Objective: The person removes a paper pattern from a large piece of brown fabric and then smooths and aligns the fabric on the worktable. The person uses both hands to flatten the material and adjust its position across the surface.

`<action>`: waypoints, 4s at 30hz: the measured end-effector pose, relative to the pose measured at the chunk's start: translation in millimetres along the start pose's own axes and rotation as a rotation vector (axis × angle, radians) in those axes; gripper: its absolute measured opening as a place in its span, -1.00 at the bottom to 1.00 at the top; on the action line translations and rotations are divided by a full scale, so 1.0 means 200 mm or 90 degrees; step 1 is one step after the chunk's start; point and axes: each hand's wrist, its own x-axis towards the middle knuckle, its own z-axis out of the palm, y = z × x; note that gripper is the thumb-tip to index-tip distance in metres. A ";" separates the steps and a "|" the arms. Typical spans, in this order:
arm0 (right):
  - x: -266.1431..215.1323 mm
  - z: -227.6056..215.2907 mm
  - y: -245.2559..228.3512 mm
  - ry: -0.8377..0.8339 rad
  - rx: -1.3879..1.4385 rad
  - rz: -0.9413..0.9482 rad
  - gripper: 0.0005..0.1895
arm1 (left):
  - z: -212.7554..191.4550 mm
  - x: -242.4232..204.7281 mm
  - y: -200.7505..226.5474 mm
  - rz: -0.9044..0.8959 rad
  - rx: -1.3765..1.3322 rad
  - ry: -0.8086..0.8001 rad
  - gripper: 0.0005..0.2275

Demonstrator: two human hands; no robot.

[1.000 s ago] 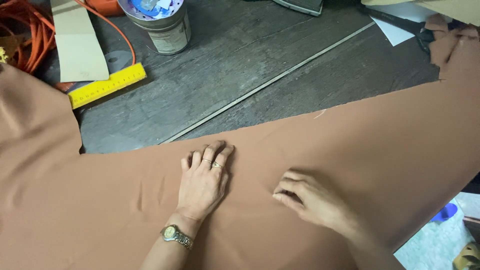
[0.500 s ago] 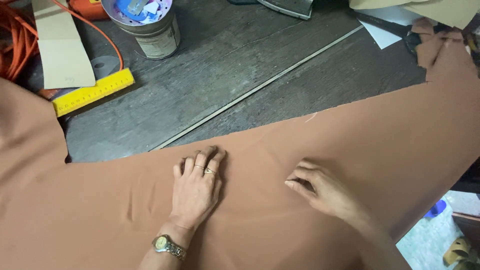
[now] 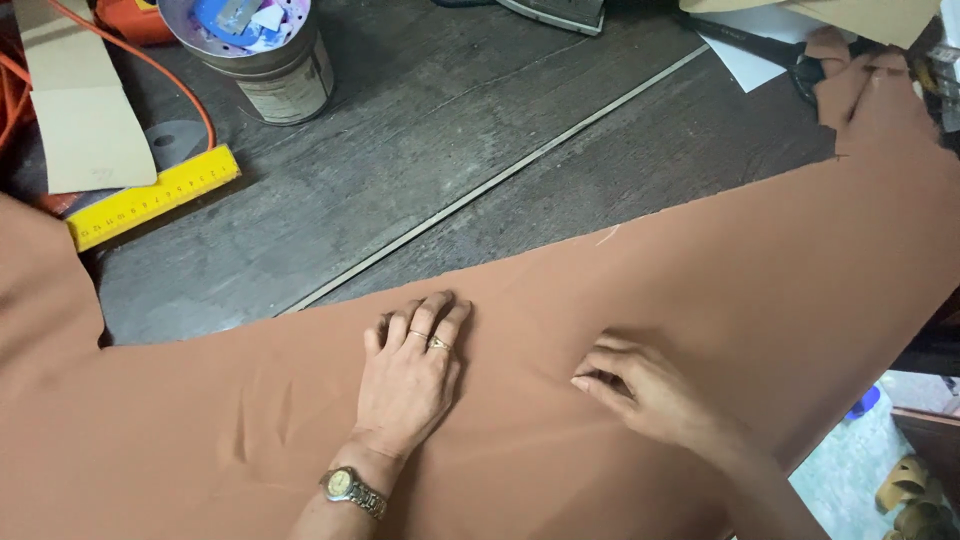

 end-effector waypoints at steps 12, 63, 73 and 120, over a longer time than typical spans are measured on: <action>0.02 -0.09 0.10 0.134 0.001 0.136 -0.81 | -0.04 0.03 0.04 0.030 -0.025 -0.001 -0.49; -0.05 -0.18 0.13 0.141 0.043 0.077 -0.84 | 0.08 0.16 0.12 0.029 -0.009 -0.060 -0.53; -0.03 -0.19 0.26 0.162 0.029 0.100 -0.84 | 0.12 0.27 0.24 0.071 -0.030 -0.059 -0.60; 0.18 0.18 -0.11 0.280 -0.358 -0.078 -0.32 | -0.46 -0.69 -0.56 -0.296 0.117 -0.017 -0.42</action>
